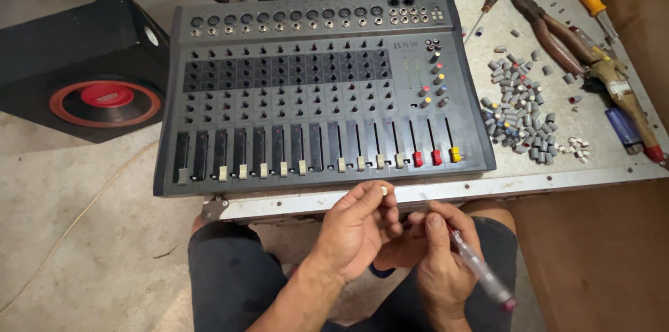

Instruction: The person works on an audio mixing console placed on a bench, using a screwdriver-like tool to loosen and remove fader knobs and small components, placing removed parts on the table beside the console, and occasionally pressing the faders and knobs on the mixer.

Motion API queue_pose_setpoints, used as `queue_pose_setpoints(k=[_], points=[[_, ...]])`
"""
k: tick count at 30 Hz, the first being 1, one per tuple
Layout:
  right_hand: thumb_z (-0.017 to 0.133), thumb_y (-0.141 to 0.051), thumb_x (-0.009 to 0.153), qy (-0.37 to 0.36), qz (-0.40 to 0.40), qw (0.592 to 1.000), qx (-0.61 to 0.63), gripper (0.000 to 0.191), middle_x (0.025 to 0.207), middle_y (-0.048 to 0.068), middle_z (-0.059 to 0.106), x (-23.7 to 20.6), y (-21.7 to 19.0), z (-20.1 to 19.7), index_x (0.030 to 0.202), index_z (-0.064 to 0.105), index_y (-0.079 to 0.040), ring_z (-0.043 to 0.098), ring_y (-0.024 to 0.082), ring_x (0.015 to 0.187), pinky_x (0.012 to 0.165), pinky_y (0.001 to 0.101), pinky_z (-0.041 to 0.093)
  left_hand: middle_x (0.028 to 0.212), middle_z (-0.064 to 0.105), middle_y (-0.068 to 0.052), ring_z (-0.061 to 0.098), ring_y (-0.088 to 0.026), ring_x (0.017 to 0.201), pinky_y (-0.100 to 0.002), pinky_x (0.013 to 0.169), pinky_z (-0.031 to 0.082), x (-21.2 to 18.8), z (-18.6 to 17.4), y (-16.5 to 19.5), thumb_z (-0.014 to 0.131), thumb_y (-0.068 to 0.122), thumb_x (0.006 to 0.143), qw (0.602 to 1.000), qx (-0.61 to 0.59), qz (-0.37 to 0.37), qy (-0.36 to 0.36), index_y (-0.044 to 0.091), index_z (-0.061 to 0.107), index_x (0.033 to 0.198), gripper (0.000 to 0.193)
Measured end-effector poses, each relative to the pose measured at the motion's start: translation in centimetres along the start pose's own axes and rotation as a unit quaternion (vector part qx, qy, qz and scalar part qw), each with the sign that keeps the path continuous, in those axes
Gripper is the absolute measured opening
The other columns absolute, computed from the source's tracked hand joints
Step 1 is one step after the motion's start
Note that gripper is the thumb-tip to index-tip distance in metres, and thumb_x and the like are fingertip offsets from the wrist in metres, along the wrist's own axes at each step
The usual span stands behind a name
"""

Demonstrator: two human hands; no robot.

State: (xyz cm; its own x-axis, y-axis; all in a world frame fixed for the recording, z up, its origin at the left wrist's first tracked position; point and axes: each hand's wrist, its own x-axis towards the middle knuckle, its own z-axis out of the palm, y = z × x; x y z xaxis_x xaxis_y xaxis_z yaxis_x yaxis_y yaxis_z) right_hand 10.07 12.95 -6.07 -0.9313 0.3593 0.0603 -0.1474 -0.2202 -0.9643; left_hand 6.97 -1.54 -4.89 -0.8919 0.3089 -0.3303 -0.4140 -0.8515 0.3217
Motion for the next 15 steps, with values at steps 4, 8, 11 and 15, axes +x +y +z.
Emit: queue_pose_setpoints(k=[4, 8, 11, 15], points=[[0.063, -0.002, 0.100, 0.009, -0.022, 0.993, -0.119, 0.019, 0.102, 0.011, 0.074, -0.1, -0.4, 0.2, 0.118, 0.066, 0.001, 0.068, 0.013, 0.090, 0.083, 0.0263, 0.055, 0.095, 0.066, -0.004, 0.062, -0.015, 0.082, -0.031, 0.077, 0.055, 0.1, 0.2, -0.3, 0.061, 0.019, 0.103, 1.000, -0.001, -0.008, -0.012, 0.004, 0.066, 0.110, 0.018], [0.068, 0.001, 0.096, 0.006, -0.028, 0.993, -0.112, 0.023, 0.106, 0.011, 0.074, 0.0, -0.7, 0.7, 0.118, 0.065, 0.001, 0.068, 0.013, 0.095, 0.086, 0.0258, 0.055, 0.097, 0.067, -0.004, 0.062, -0.013, 0.083, -0.030, 0.079, 0.055, 0.1, 0.0, -0.7, 0.061, 0.014, 0.102, 1.000, 0.023, 0.000, -0.013, 0.005, 0.067, 0.113, 0.016], [0.069, 0.001, 0.094, -0.010, -0.043, 0.992, -0.119, 0.026, 0.108, 0.011, 0.073, 0.0, -0.9, 1.0, 0.120, 0.064, 0.001, 0.069, 0.013, 0.098, 0.088, 0.0256, 0.056, 0.096, 0.068, -0.005, 0.062, -0.013, 0.082, -0.029, 0.079, 0.055, 0.2, -0.2, -0.9, 0.063, 0.012, 0.100, 0.999, 0.034, 0.005, -0.009, 0.004, 0.066, 0.113, 0.015], [0.069, 0.002, 0.094, -0.032, -0.109, 0.986, -0.120, 0.031, 0.117, 0.010, 0.072, 0.0, -1.0, 1.1, 0.124, 0.061, 0.000, 0.067, 0.012, 0.102, 0.089, 0.0246, 0.056, 0.094, 0.068, -0.006, 0.063, -0.014, 0.082, -0.029, 0.079, 0.055, 0.4, -0.1, -1.4, 0.066, 0.011, 0.099, 0.998, 0.059, 0.010, 0.001, 0.004, 0.064, 0.111, 0.014]])
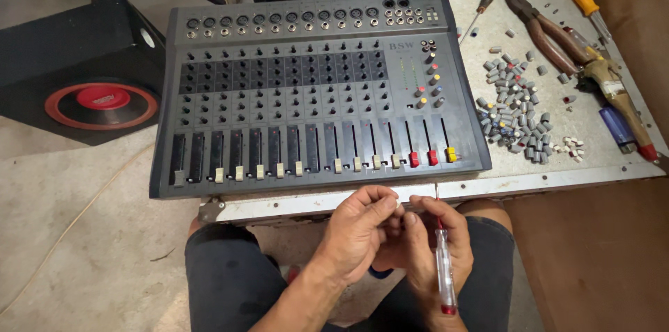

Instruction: The person works on an audio mixing console placed on a bench, using a screwdriver-like tool to loosen and remove fader knobs and small components, placing removed parts on the table beside the console, and occasionally pressing the faders and knobs on the mixer.

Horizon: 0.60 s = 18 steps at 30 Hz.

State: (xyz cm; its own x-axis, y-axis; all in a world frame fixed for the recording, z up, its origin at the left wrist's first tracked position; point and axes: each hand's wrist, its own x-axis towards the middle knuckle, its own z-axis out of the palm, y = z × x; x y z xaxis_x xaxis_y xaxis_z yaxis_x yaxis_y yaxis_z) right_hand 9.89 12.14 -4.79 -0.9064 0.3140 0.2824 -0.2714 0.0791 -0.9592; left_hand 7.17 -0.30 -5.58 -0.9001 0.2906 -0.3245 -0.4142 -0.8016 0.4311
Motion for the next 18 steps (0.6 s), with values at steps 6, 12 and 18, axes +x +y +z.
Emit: queue_pose_setpoints(k=[6, 12, 18], points=[[0.068, 0.003, 0.095, -0.011, -0.004, 1.000, -0.005, 0.027, 0.116, 0.010, 0.073, 0.1, 0.0, 0.0, 0.121, 0.064, 0.000, 0.069, 0.012, 0.101, 0.090, 0.0251, 0.057, 0.091, 0.069, -0.005, 0.064, -0.012, 0.081, -0.025, 0.075, 0.055, 0.1, 0.1, -0.2, 0.067, 0.013, 0.100, 0.998, 0.055, 0.014, -0.006, 0.000, 0.065, 0.110, 0.017], [0.071, 0.002, 0.094, 0.001, 0.025, 0.999, -0.020, 0.021, 0.105, 0.008, 0.075, 0.2, 0.4, 0.1, 0.114, 0.068, 0.000, 0.070, 0.010, 0.092, 0.082, 0.0238, 0.057, 0.090, 0.071, -0.006, 0.066, -0.011, 0.078, -0.023, 0.071, 0.055, 0.3, -0.1, -0.3, 0.070, 0.015, 0.097, 0.993, 0.112, 0.031, 0.013, -0.001, 0.066, 0.108, 0.020], [0.073, 0.002, 0.093, 0.000, 0.038, 0.999, -0.027, 0.020, 0.102, 0.008, 0.075, 0.2, 1.0, -0.1, 0.113, 0.068, 0.000, 0.069, 0.010, 0.088, 0.079, 0.0228, 0.056, 0.090, 0.071, -0.004, 0.065, -0.009, 0.079, -0.023, 0.072, 0.055, 0.8, -1.2, -0.9, 0.073, 0.013, 0.097, 0.985, 0.156, 0.059, 0.031, -0.002, 0.069, 0.108, 0.020]])
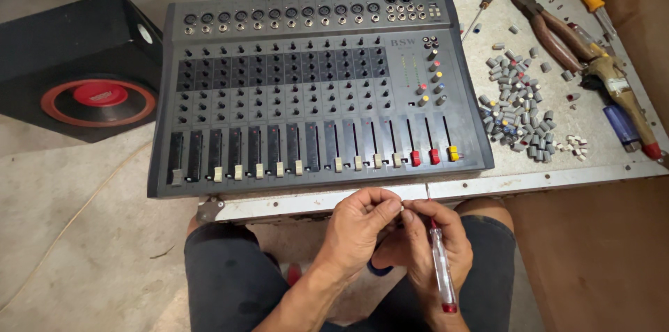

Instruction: The person works on an audio mixing console placed on a bench, using a screwdriver-like tool to loosen and remove fader knobs and small components, placing removed parts on the table beside the console, and occasionally pressing the faders and knobs on the mixer.

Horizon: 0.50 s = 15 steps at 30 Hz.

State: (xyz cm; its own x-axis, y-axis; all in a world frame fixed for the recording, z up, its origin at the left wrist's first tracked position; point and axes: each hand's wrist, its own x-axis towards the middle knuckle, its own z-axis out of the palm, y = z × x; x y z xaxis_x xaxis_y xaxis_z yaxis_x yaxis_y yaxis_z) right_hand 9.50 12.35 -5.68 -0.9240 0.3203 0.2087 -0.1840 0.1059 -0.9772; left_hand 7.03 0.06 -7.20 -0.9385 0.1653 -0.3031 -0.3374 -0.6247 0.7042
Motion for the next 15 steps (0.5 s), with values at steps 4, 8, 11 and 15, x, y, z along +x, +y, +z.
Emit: queue_pose_setpoints(k=[4, 8, 11, 15], points=[[0.074, 0.002, 0.092, 0.001, -0.003, 1.000, 0.015, 0.021, 0.101, 0.008, 0.075, 0.03, 0.13, 0.06, 0.111, 0.067, 0.000, 0.069, 0.009, 0.088, 0.080, 0.0224, 0.056, 0.093, 0.074, -0.005, 0.067, -0.009, 0.082, -0.023, 0.076, 0.056, 0.10, -0.36, -0.16, 0.070, 0.011, 0.096, 0.999, 0.031, 0.008, -0.004, -0.004, 0.072, 0.112, 0.021], [0.074, 0.004, 0.092, -0.003, -0.012, 1.000, 0.019, 0.021, 0.101, 0.008, 0.075, 0.00, -0.07, 0.03, 0.111, 0.067, 0.000, 0.069, 0.009, 0.090, 0.081, 0.0223, 0.056, 0.098, 0.074, -0.007, 0.068, -0.010, 0.086, -0.023, 0.081, 0.057, 0.11, -0.19, 0.10, 0.069, 0.008, 0.096, 0.999, 0.042, 0.016, -0.006, -0.004, 0.071, 0.114, 0.022], [0.074, 0.004, 0.091, -0.007, -0.018, 0.999, 0.028, 0.021, 0.101, 0.007, 0.074, 0.04, -0.19, 0.07, 0.111, 0.067, 0.000, 0.069, 0.009, 0.091, 0.082, 0.0220, 0.056, 0.099, 0.074, -0.007, 0.068, -0.010, 0.088, -0.023, 0.082, 0.057, 0.03, -0.06, 0.31, 0.070, 0.007, 0.095, 0.999, 0.042, 0.018, -0.002, -0.003, 0.070, 0.113, 0.021], [0.075, 0.003, 0.092, -0.019, -0.028, 0.999, 0.002, 0.018, 0.101, 0.006, 0.072, 0.13, -0.37, 0.22, 0.109, 0.069, 0.000, 0.066, 0.009, 0.087, 0.079, 0.0210, 0.054, 0.101, 0.074, -0.008, 0.069, -0.011, 0.090, -0.024, 0.084, 0.057, -0.07, -0.36, 0.47, 0.069, 0.006, 0.096, 1.000, 0.020, 0.011, -0.018, -0.004, 0.070, 0.113, 0.020]])
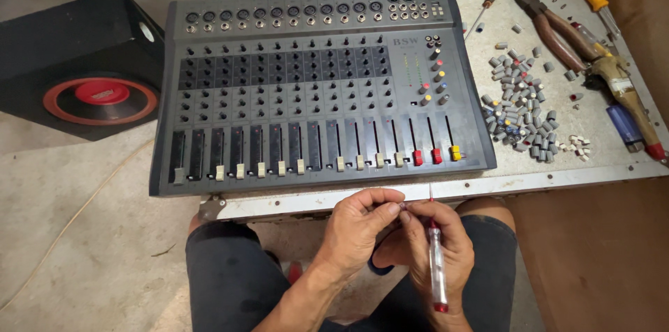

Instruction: The person works on an audio mixing console placed on a bench, using a screwdriver-like tool to loosen and remove fader knobs and small components, placing removed parts on the table beside the console, and occasionally pressing the faders and knobs on the mixer.

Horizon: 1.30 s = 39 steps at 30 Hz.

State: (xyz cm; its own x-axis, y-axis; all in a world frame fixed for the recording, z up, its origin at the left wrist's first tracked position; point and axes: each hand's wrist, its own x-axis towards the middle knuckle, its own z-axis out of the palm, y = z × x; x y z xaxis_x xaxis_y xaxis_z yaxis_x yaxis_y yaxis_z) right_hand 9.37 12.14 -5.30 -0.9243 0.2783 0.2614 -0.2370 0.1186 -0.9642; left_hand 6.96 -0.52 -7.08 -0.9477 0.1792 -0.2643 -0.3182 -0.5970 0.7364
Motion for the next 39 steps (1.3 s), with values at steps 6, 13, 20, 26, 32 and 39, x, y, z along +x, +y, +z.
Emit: queue_pose_setpoints(k=[6, 13, 20, 26, 32, 39], points=[[0.073, 0.003, 0.092, -0.064, -0.023, 0.996, -0.056, 0.023, 0.106, 0.007, 0.067, 0.6, -1.0, -0.1, 0.114, 0.073, 0.000, 0.066, 0.010, 0.089, 0.076, 0.0217, 0.054, 0.101, 0.074, -0.008, 0.069, -0.011, 0.090, -0.025, 0.085, 0.058, 0.0, -0.4, 0.2, 0.067, 0.006, 0.097, 1.000, 0.002, 0.004, -0.014, -0.004, 0.069, 0.112, 0.018], [0.073, 0.002, 0.091, -0.096, -0.026, 0.993, -0.070, 0.022, 0.103, 0.006, 0.066, 0.9, -1.6, -0.1, 0.113, 0.074, -0.002, 0.066, 0.010, 0.083, 0.072, 0.0216, 0.054, 0.095, 0.072, -0.008, 0.069, -0.013, 0.085, -0.026, 0.081, 0.058, 0.1, -0.5, 0.4, 0.065, 0.003, 0.095, 1.000, -0.027, 0.003, -0.007, -0.003, 0.063, 0.112, 0.018], [0.074, -0.002, 0.092, -0.082, 0.057, 0.995, 0.001, 0.017, 0.096, 0.006, 0.070, 0.7, 0.1, -0.3, 0.109, 0.072, 0.000, 0.065, 0.009, 0.079, 0.070, 0.0215, 0.053, 0.096, 0.071, -0.008, 0.067, -0.013, 0.088, -0.027, 0.084, 0.056, -0.2, -0.6, 0.7, 0.067, 0.002, 0.096, 0.998, -0.055, 0.001, -0.007, -0.003, 0.062, 0.112, 0.017], [0.069, -0.005, 0.093, -0.050, 0.241, 0.959, 0.140, 0.022, 0.081, 0.011, 0.073, 0.3, 1.0, -0.9, 0.113, 0.069, 0.003, 0.069, 0.016, 0.065, 0.058, 0.0282, 0.058, 0.095, 0.071, -0.009, 0.065, -0.014, 0.086, -0.028, 0.084, 0.054, -0.5, -0.4, 1.0, 0.063, 0.006, 0.100, 0.993, -0.117, -0.008, -0.018, -0.002, 0.065, 0.112, 0.015], [0.070, -0.005, 0.093, -0.050, 0.191, 0.974, 0.107, 0.022, 0.089, 0.009, 0.074, 0.3, 1.1, -0.8, 0.114, 0.071, 0.003, 0.067, 0.011, 0.074, 0.067, 0.0234, 0.056, 0.096, 0.071, -0.009, 0.066, -0.013, 0.086, -0.027, 0.083, 0.055, -0.6, -0.2, 1.3, 0.066, 0.005, 0.097, 0.995, -0.102, -0.013, -0.007, -0.002, 0.064, 0.112, 0.017], [0.073, -0.002, 0.093, -0.056, 0.058, 0.997, -0.004, 0.017, 0.107, 0.007, 0.070, 0.1, 0.5, -0.6, 0.109, 0.073, 0.001, 0.066, 0.009, 0.086, 0.075, 0.0208, 0.053, 0.098, 0.070, -0.009, 0.067, -0.012, 0.088, -0.025, 0.081, 0.056, -0.5, 0.1, 0.8, 0.071, 0.001, 0.093, 0.998, -0.055, 0.000, 0.003, -0.003, 0.062, 0.113, 0.022]])
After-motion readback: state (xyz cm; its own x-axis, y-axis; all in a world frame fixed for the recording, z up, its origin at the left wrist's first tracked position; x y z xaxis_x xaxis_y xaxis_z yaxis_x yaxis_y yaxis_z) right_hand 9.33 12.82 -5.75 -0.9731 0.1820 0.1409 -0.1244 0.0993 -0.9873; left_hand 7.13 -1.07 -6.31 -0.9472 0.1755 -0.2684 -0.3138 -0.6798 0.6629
